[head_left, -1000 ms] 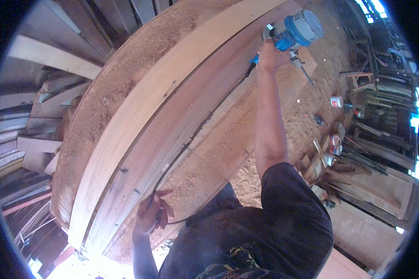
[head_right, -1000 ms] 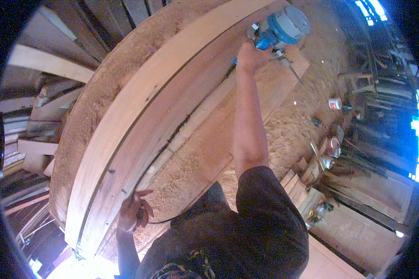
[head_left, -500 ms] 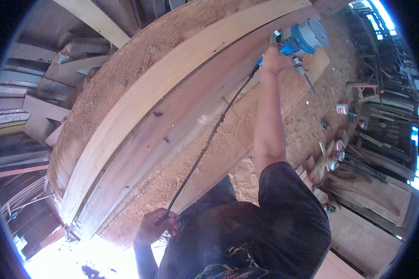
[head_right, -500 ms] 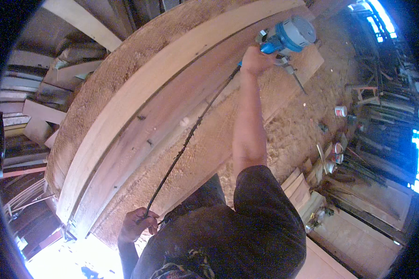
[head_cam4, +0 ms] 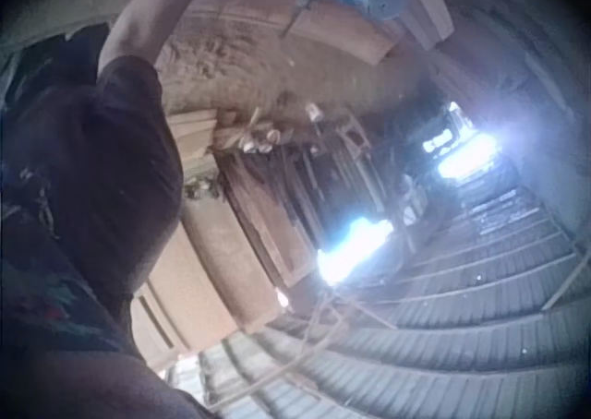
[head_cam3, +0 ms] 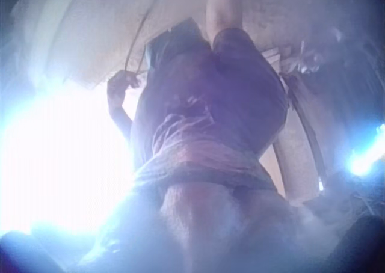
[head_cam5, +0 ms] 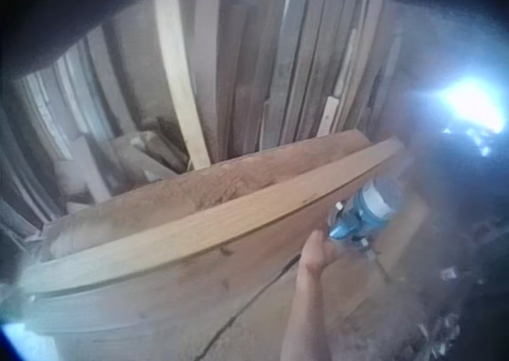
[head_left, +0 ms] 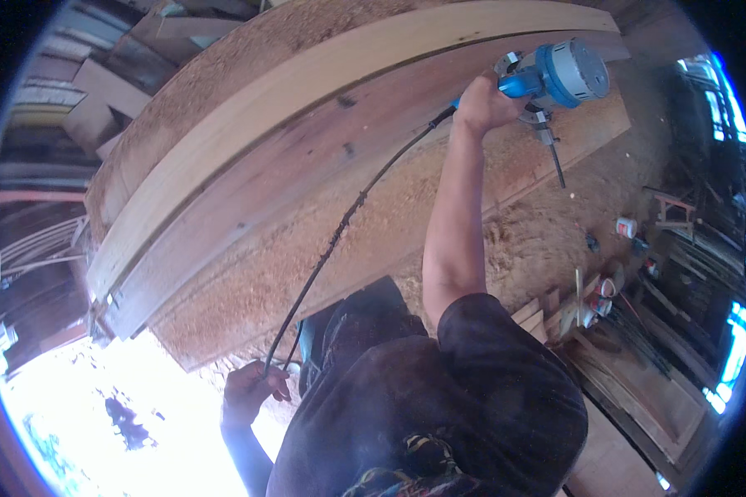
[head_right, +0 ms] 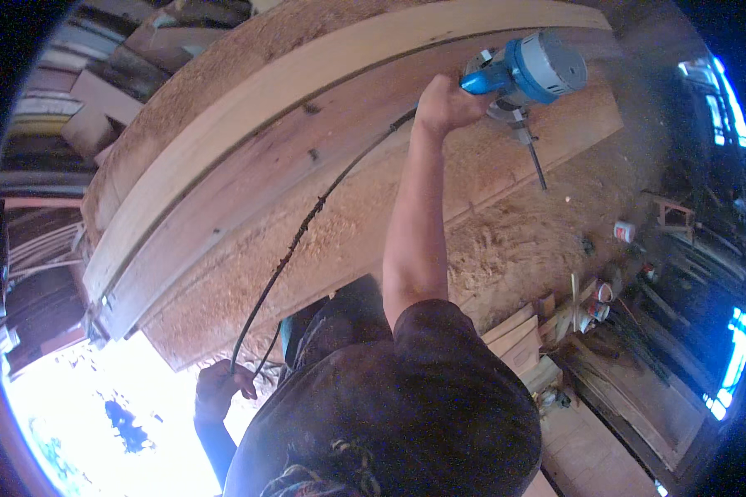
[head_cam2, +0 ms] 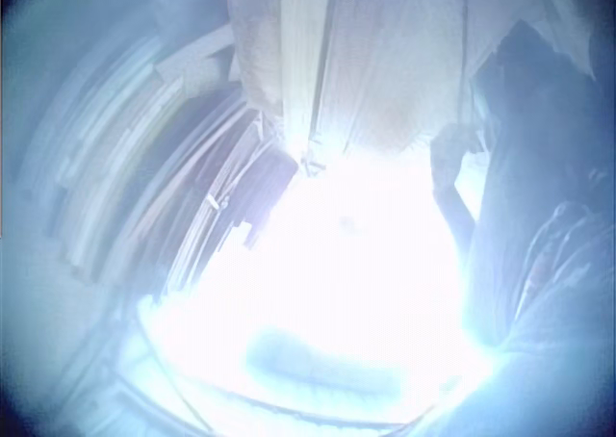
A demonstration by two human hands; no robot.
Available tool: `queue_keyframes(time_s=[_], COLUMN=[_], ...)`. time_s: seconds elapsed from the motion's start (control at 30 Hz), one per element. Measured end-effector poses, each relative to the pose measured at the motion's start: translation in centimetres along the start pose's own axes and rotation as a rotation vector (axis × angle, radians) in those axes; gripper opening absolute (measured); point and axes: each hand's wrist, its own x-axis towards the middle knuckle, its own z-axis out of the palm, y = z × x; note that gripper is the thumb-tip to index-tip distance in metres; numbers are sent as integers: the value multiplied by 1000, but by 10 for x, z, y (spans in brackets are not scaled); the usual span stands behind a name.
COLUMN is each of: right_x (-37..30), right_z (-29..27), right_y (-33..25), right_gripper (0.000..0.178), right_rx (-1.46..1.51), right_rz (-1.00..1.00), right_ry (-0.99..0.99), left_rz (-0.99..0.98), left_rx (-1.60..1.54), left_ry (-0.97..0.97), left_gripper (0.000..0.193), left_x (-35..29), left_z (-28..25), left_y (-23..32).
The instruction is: The person uses a handheld electric router to shape the edge of a long wooden plank on a workbench. They guide the tool along the wood, flip the plank to work on the other side, and then move the finished piece aside.
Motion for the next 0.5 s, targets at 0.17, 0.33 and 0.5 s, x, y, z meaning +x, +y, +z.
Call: queue_keyframes(time_s=[0.17,0.33,0.5], right_x=[-44,-88,-137], right_z=[-6,-12,-18], right_y=[6,-6,-34], right_gripper=[47,49,52], right_rx=[177,127,100], right_rz=[-69,-52,-33], right_ry=[-2,-1,10], left_rz=[32,69,110], left_rx=[-6,-39,59], left_ry=[55,38,-15], left_gripper=[18,18,21], left_x=[-41,-63,-73], left_z=[-20,-59,-107], left_y=[-19,-55,-75])
